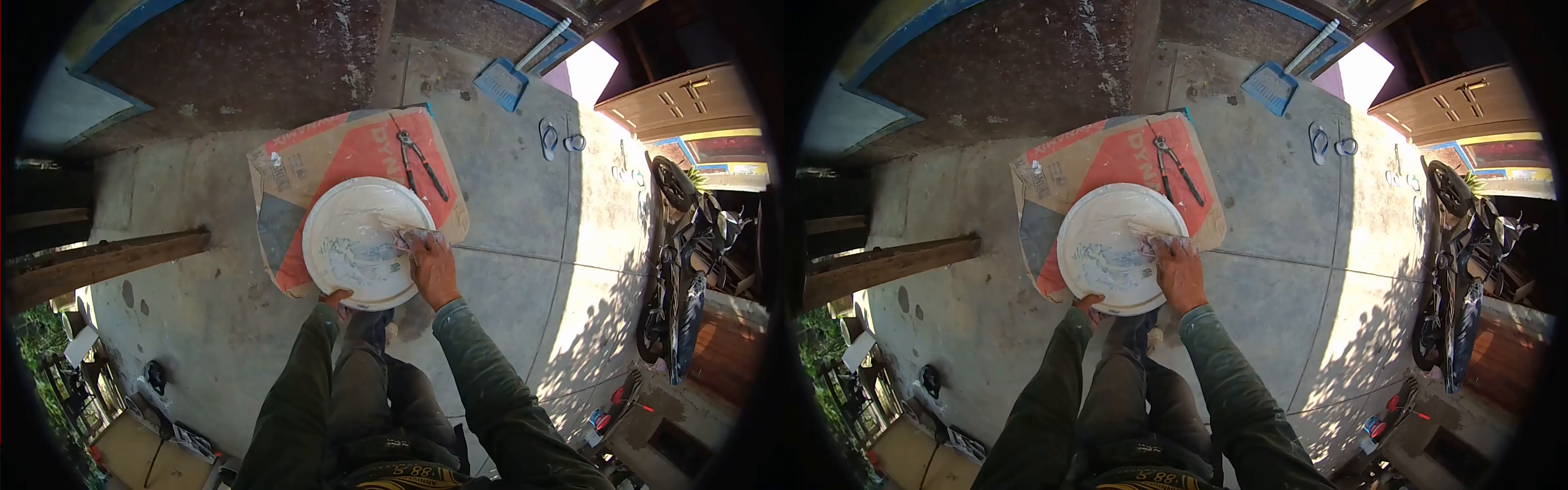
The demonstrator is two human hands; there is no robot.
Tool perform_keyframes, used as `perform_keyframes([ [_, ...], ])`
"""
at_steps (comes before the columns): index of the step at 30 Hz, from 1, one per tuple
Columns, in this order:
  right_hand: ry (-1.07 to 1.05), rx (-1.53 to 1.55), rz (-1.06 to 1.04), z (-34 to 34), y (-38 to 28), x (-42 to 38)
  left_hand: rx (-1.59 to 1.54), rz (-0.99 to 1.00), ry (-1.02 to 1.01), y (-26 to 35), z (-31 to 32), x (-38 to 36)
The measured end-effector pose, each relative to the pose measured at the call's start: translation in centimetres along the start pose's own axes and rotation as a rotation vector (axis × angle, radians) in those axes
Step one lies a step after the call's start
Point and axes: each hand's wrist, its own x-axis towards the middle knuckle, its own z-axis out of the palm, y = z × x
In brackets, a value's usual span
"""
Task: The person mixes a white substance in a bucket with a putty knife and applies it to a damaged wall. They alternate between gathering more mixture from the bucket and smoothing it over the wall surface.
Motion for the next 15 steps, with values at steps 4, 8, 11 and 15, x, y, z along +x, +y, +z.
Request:
perform_keyframes([
  [4, 0.078, 0.255, 0.101, 4.2, 3.7, 3.7, 0.18, -0.076, 0.033, 1.6, 0.8, 4.0],
  [8, 0.188, 0.357, 0.283, 5.4, 5.9, 6.2, 0.117, -0.121, -0.018, 1.6, 0.2, 7.3],
  [11, 0.189, 0.363, 0.395, 6.1, 7.5, 7.3, 0.072, -0.168, -0.036, 1.8, 0.5, 7.0],
  [15, 0.169, 0.472, 0.513, 7.8, 9.4, 7.2, -0.011, -0.07, -0.076, 1.4, 1.0, 6.3],
])
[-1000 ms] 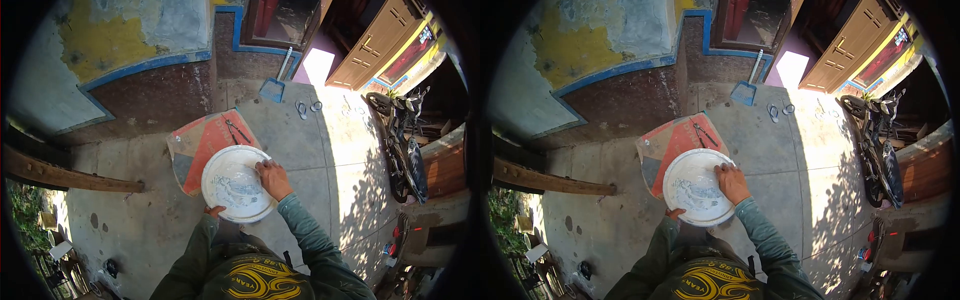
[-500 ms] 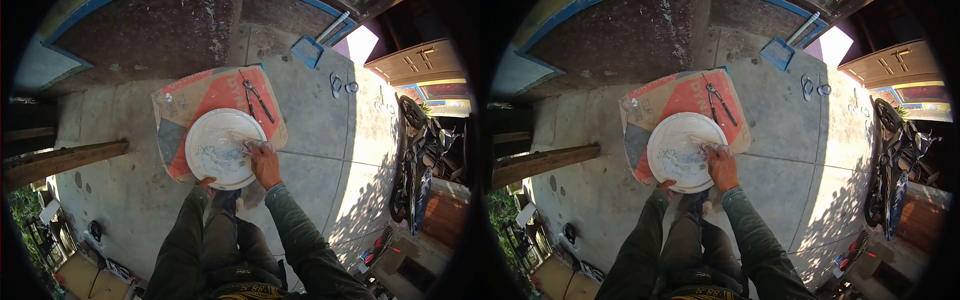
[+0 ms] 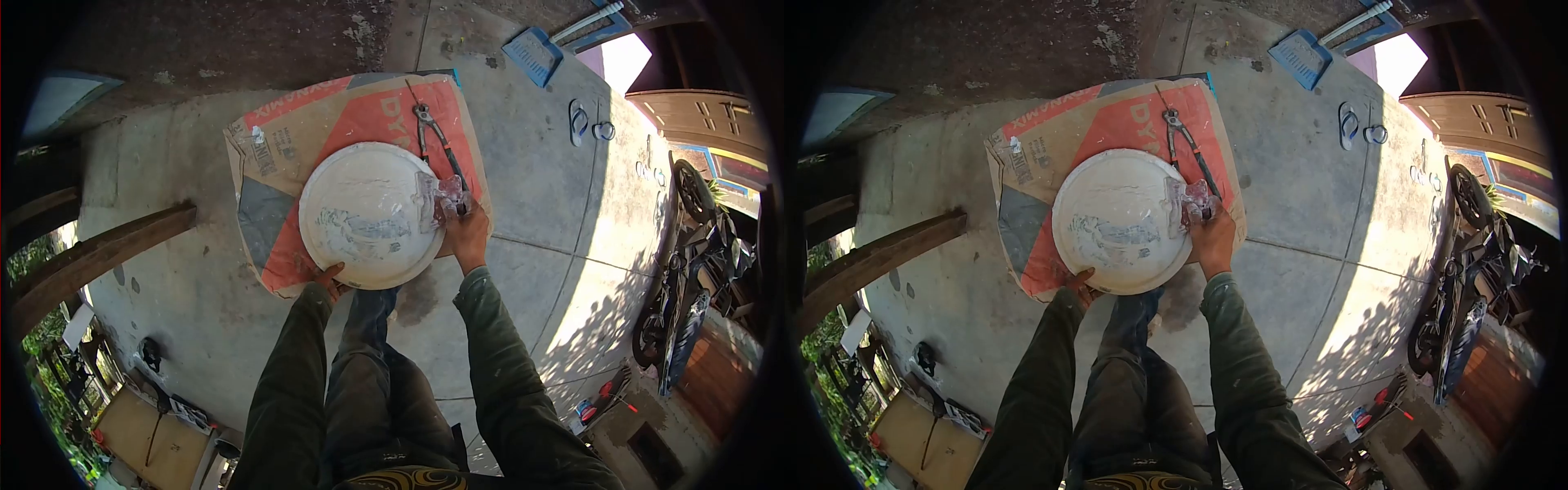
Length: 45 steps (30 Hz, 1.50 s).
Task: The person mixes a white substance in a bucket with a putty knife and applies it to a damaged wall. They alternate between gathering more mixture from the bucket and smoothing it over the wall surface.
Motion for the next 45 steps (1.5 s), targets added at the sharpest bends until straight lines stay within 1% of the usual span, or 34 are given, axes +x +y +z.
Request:
perform_keyframes([
  [2, 0.008, -0.004, 0.009, -0.1, 0.5, 0.2, 0.051, 0.017, 0.028, 0.0, 0.1, -0.6],
  [4, -0.021, -0.182, -0.016, -0.3, 0.9, 0.3, 0.105, 0.035, 0.053, 0.1, 0.7, -1.5],
  [6, -0.034, -0.23, -0.019, -0.3, 1.3, 0.4, 0.247, -0.024, 0.169, -0.1, 1.1, -2.2],
  [7, -0.051, -0.28, -0.014, -0.5, 1.4, 0.4, 0.247, -0.021, 0.167, -0.1, 0.6, -2.2],
  [9, -0.07, -0.232, 0.003, -1.3, 1.1, 0.5, 0.437, -0.132, 0.242, 0.4, -1.0, -2.1],
  [10, -0.091, -0.185, 0.023, -1.8, 1.0, 0.7, 0.436, -0.127, 0.24, 1.1, -1.0, -2.8],
  [12, -0.087, -0.147, 0.001, -2.7, 1.4, 0.7, 0.414, 0.092, 0.432, 2.7, -2.0, -4.1],
  [14, -0.085, -0.116, -0.015, -4.0, 1.3, 1.8, 0.465, 0.293, 0.628, 4.7, -6.6, -2.8],
  [16, -0.011, -0.079, 0.057, -5.5, 0.5, 2.8, 0.652, 0.77, 0.735, 6.9, -12.7, -0.5],
  [17, 0.039, -0.121, 0.026, -5.8, 1.8, 3.7, 0.574, 0.833, 0.743, 8.7, -13.2, 0.1],
  [18, 0.04, -0.122, 0.024, -5.8, 3.0, 4.7, 0.493, 0.894, 0.75, 10.9, -13.1, 1.1],
  [20, 0.099, -0.088, -0.001, -5.1, 5.0, 6.7, 0.291, 0.781, 0.663, 14.2, -14.2, 5.1],
  [21, 0.021, -0.034, 0.075, -4.8, 5.0, 7.6, 0.292, 0.78, 0.668, 15.5, -13.4, 6.1],
  [22, 0.016, -0.034, 0.077, -4.2, 5.8, 8.3, 0.298, 0.666, 0.654, 17.0, -12.7, 6.8],
  [23, -0.06, 0.038, 0.115, -3.6, 6.6, 9.1, 0.301, 0.554, 0.638, 18.2, -11.8, 7.5],
  [24, -0.135, 0.108, 0.152, -3.1, 7.3, 9.7, 0.299, 0.554, 0.64, 19.5, -12.2, 8.9],
  [25, -0.138, 0.105, 0.153, -2.9, 7.2, 10.2, 0.403, 0.425, 0.601, 20.8, -13.7, 10.6],
  [26, -0.213, 0.168, 0.215, -2.5, 6.9, 10.4, 0.501, 0.297, 0.557, 21.5, -14.7, 12.0],
  [27, -0.29, 0.227, 0.282, -2.6, 6.8, 10.8, 0.496, 0.288, 0.557, 21.3, -13.1, 11.6],
  [28, -0.293, 0.219, 0.285, -2.7, 6.9, 11.0, 0.401, 0.252, 0.512, 21.2, -10.4, 10.0],
  [29, -0.316, 0.275, 0.3, -2.7, 7.1, 11.1, 0.309, 0.215, 0.467, 21.2, -8.7, 9.1],
  [30, -0.336, 0.334, 0.315, -2.7, 7.2, 11.2, 0.309, 0.207, 0.469, 21.2, -8.9, 9.2],
  [31, -0.336, 0.331, 0.323, -2.8, 7.2, 11.3, 0.299, 0.181, 0.429, 21.4, -9.2, 9.2],
  [33, -0.354, 0.502, 0.423, -2.2, 7.0, 11.2, 0.288, 0.15, 0.383, 21.5, -9.4, 9.0],
  [35, -0.343, 0.546, 0.446, -2.2, 6.7, 11.3, 0.157, 0.215, 0.276, 21.0, -7.2, 7.2],
  [36, -0.331, 0.599, 0.464, -2.2, 6.9, 11.3, 0.151, 0.212, 0.274, 20.7, -6.4, 6.7],
  [38, -0.312, 0.62, 0.482, -1.9, 7.5, 11.4, 0.078, 0.267, 0.297, 20.6, -5.4, 6.0],
  [39, -0.292, 0.647, 0.503, -1.7, 7.9, 11.4, 0.076, 0.271, 0.295, 20.6, -6.2, 6.4],
  [40, -0.291, 0.649, 0.494, -1.1, 8.0, 11.1, 0.117, 0.239, 0.342, 20.8, -8.5, 7.9],
  [41, -0.285, 0.655, 0.495, -1.3, 8.2, 11.1, 0.156, 0.204, 0.393, 20.6, -9.4, 8.9],
  [44, -0.301, 0.666, 0.484, -1.5, 9.0, 11.3, 0.144, 0.237, 0.399, 20.0, -10.2, 9.4],
  [45, -0.314, 0.674, 0.47, -1.6, 9.2, 11.2, 0.143, 0.233, 0.404, 19.8, -9.6, 8.7],
])
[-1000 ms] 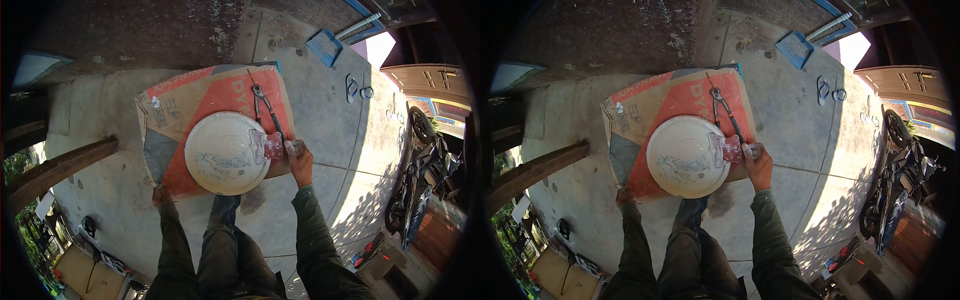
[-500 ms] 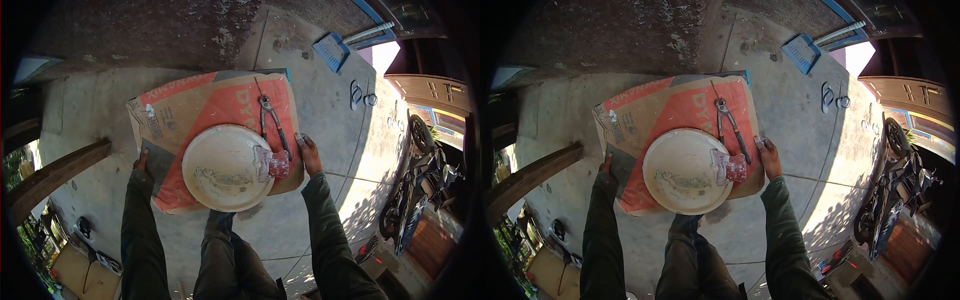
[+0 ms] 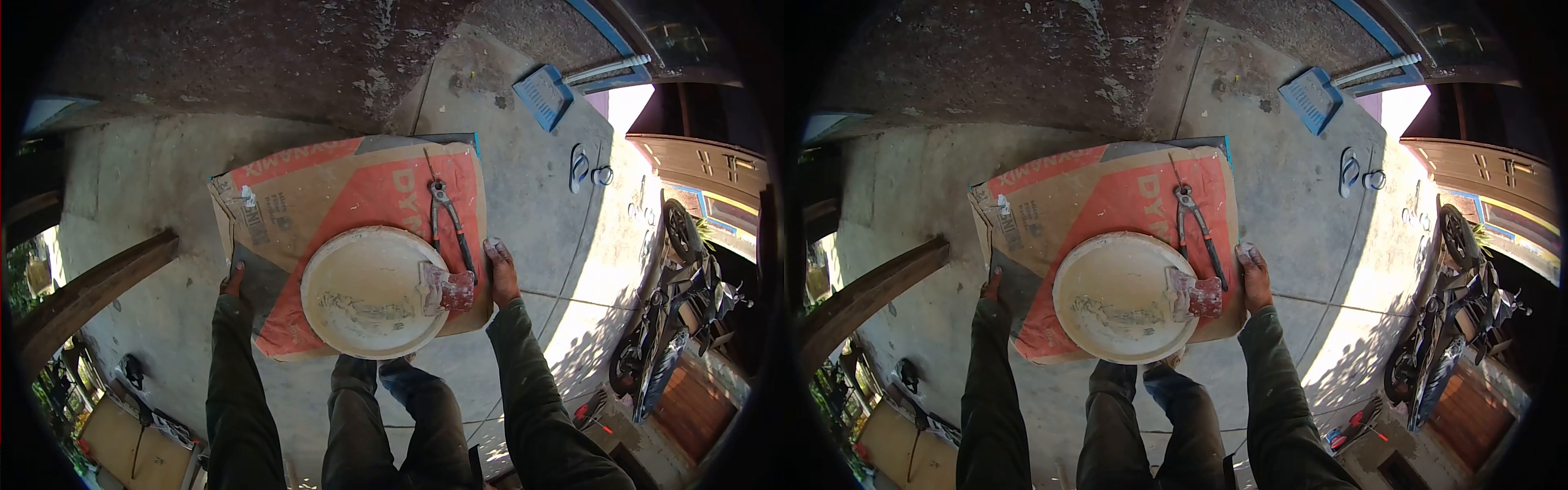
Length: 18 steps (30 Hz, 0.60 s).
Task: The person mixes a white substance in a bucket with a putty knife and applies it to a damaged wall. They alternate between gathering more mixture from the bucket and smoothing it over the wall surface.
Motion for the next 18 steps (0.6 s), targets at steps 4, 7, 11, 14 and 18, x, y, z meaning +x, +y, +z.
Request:
perform_keyframes([
  [4, -0.002, 0.017, -0.011, 1.0, -1.1, -0.3, -0.051, 0.052, 0.017, -0.4, 0.8, -0.8],
  [7, 0.016, 0.015, -0.015, 0.9, -1.6, -0.3, -0.033, 0.045, 0.048, -1.1, 0.4, -0.9],
  [11, 0.024, -0.03, -0.028, 1.1, -1.7, -0.1, -0.114, -0.006, 0.044, -2.6, 0.1, -0.5],
  [14, 0.017, -0.032, -0.029, 1.4, -2.0, 0.7, 0.046, 0.165, 0.195, -8.2, -3.7, 6.8],
  [18, 0.018, 0.055, -0.009, 1.5, -1.0, -0.1, -0.135, 0.141, 0.048, -4.2, -1.0, 1.2],
])
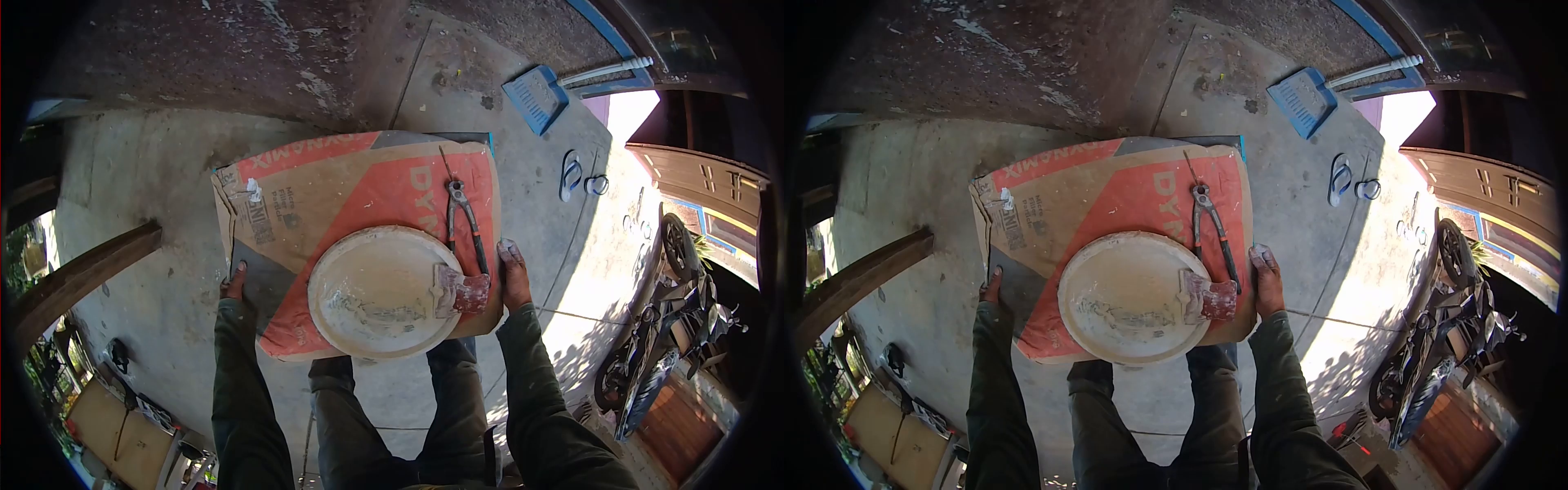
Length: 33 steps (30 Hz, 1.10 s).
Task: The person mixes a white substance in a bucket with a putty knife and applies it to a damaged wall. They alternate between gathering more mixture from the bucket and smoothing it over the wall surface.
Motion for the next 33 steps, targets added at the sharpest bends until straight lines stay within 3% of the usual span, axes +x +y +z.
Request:
perform_keyframes([
  [5, 0.043, -0.076, -0.028, 0.2, -0.8, -0.6, -0.005, -0.032, -0.001, 0.9, 1.6, 0.1],
  [11, 0.038, -0.101, -0.065, 0.8, -0.1, -1.7, 0.121, -0.007, 0.025, -1.8, -1.4, 5.2],
  [13, 0.103, -0.104, -0.093, 0.2, 0.7, -1.5, 0.038, -0.051, -0.013, -0.6, 0.8, 3.7],
  [19, 0.173, -0.078, -0.145, -0.2, 2.9, -2.9, 0.199, 0.007, -0.116, 1.8, 3.1, 5.4],
  [24, 0.177, -0.011, -0.162, -0.2, 4.7, -4.4, 0.28, 0.181, -0.247, 2.4, 4.2, 8.7],
  [28, 0.17, 0.054, -0.243, -0.5, 7.3, -5.5, 0.407, 0.202, -0.273, 4.6, 5.4, 9.5],
  [30, 0.158, 0.131, -0.238, -1.3, 8.7, -5.3, 0.373, 0.422, -0.256, 4.9, 6.1, 9.4],
  [33, 0.161, 0.136, -0.306, -1.1, 9.4, -6.4, 0.467, 0.515, -0.255, 7.2, 6.5, 6.8],
])
